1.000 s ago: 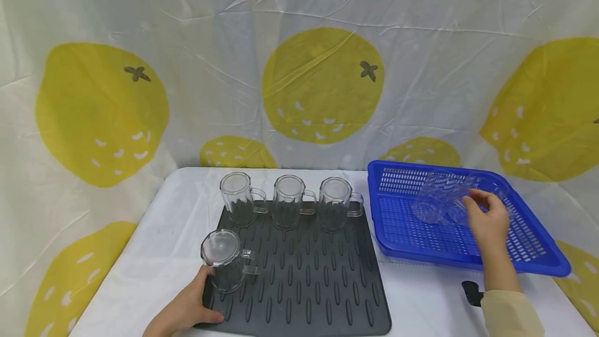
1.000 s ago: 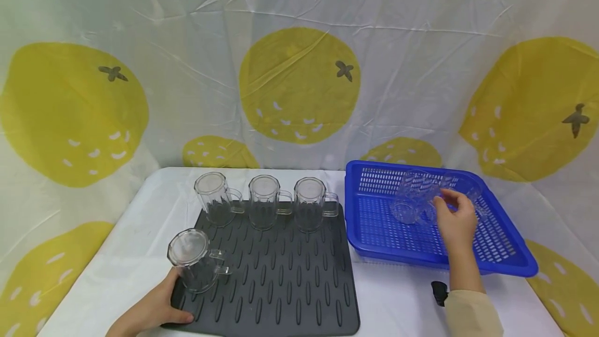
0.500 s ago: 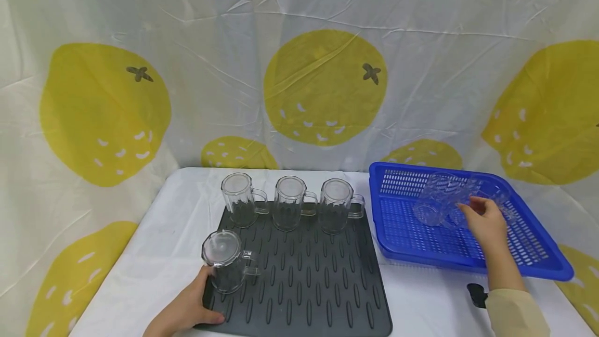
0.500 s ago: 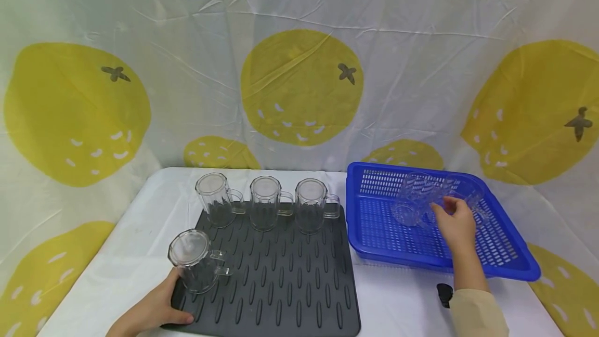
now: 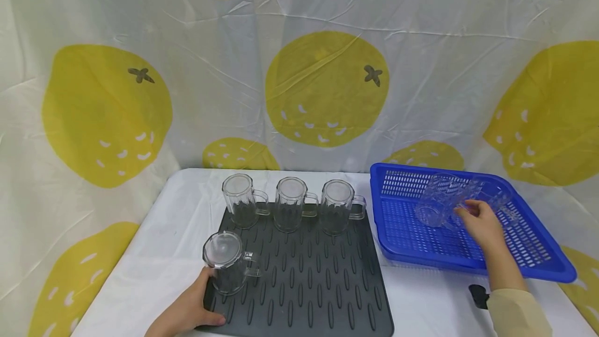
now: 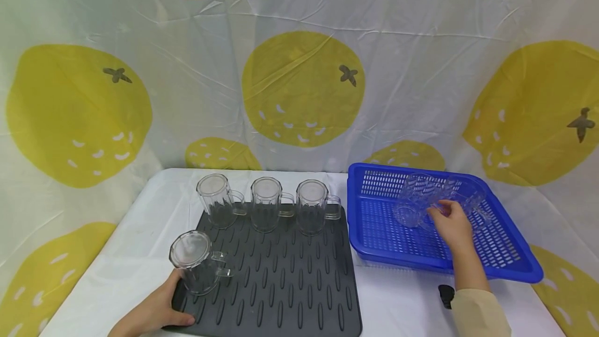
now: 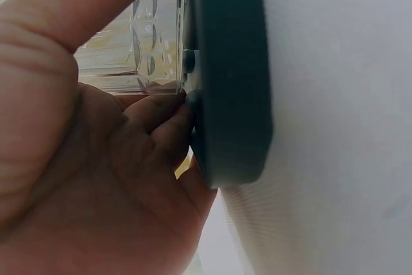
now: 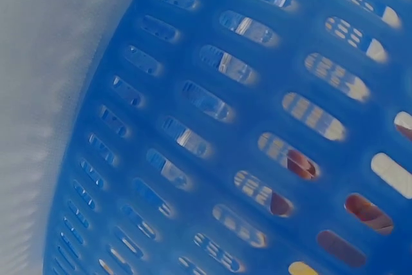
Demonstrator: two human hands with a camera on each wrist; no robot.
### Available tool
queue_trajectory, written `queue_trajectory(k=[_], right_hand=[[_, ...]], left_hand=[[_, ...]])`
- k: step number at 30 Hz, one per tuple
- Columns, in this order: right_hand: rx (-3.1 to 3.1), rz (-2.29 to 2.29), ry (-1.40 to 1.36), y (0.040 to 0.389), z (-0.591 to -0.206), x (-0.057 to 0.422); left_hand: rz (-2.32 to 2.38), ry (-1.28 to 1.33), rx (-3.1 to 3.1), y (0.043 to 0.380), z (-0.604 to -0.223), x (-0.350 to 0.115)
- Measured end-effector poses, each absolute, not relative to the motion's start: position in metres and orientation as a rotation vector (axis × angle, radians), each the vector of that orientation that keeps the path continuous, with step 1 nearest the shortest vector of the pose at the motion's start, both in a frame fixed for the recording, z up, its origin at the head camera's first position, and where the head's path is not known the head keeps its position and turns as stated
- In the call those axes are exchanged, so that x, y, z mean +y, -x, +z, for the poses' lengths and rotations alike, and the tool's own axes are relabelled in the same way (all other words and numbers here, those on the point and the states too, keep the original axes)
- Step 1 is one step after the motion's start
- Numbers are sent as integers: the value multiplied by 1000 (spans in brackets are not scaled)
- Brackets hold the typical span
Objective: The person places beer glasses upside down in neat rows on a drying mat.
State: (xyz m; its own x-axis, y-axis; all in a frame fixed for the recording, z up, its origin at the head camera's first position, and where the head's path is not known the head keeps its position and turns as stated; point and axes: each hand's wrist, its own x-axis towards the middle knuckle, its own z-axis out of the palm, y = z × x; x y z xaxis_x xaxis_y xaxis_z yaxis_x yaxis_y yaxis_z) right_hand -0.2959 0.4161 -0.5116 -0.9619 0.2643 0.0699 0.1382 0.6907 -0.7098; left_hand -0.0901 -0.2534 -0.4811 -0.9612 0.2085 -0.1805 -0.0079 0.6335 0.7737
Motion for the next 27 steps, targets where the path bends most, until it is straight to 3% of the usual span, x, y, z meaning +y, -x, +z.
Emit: queue_trajectory(k=[27], right_hand=[[-2883,1037,231,292,-511,408]], left_hand=[[1180,-177,2634,91,-483,-254]])
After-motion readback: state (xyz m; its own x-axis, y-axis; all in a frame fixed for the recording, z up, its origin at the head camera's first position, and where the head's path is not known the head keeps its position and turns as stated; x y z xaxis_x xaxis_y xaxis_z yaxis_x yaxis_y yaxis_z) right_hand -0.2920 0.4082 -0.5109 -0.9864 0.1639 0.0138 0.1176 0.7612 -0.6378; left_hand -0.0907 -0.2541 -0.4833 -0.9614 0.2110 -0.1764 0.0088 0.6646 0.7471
